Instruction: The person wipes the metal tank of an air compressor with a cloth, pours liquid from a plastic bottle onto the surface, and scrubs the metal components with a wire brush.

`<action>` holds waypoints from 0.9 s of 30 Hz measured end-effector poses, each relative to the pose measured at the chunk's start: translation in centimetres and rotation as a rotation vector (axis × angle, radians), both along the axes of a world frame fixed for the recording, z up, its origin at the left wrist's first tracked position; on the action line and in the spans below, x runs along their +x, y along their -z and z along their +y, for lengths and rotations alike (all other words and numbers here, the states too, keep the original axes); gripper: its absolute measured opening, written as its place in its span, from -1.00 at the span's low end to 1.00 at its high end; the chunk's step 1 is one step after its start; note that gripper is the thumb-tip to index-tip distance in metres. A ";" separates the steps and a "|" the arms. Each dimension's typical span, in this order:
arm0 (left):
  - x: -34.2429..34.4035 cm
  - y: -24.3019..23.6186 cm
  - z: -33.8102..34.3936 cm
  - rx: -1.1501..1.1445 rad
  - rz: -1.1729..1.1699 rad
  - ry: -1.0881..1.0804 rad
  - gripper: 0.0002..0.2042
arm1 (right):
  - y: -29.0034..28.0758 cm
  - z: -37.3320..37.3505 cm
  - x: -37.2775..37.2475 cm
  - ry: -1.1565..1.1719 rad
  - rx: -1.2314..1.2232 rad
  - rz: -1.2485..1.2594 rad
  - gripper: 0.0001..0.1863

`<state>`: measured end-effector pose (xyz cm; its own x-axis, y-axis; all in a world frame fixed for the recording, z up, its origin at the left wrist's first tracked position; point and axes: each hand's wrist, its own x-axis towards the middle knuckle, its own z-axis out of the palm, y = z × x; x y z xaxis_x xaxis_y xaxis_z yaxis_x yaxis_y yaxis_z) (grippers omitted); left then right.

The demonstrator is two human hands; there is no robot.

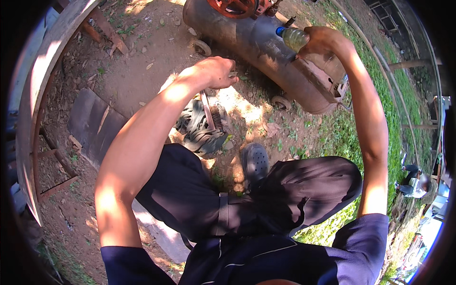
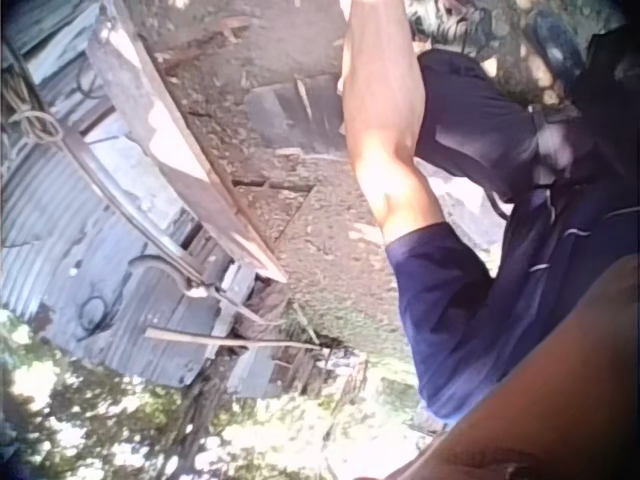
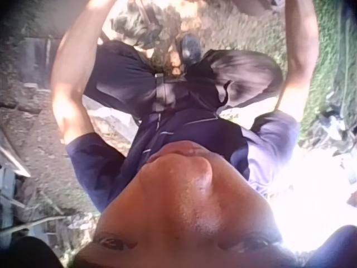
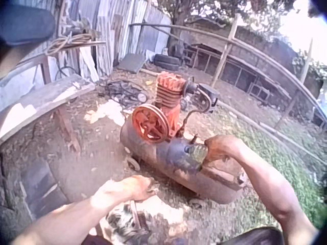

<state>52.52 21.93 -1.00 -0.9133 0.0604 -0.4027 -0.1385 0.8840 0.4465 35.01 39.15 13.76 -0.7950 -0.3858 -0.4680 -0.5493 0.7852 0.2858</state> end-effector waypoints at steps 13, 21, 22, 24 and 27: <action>0.6 -0.3 -0.4 0.024 0.071 -0.056 -0.51 | -2.4 -1.4 -1.4 -0.372 0.261 0.118 -0.38; 0.4 -0.5 -0.3 0.077 0.071 -0.076 -0.52 | -2.9 -2.0 -3.6 -0.056 0.354 -0.019 -0.45; 0.2 -0.6 -0.2 0.081 0.072 -0.069 -0.52 | -3.1 -2.0 -3.2 -0.048 0.360 -0.008 -0.45; 0.4 -0.2 -0.7 0.046 0.054 -0.062 -0.52 | -2.3 -2.8 -2.7 -0.072 0.344 -0.017 -0.44; 1.3 0.7 -1.4 -0.008 0.045 -0.094 -0.52 | -0.9 -4.4 -2.0 -0.113 0.326 -0.031 -0.44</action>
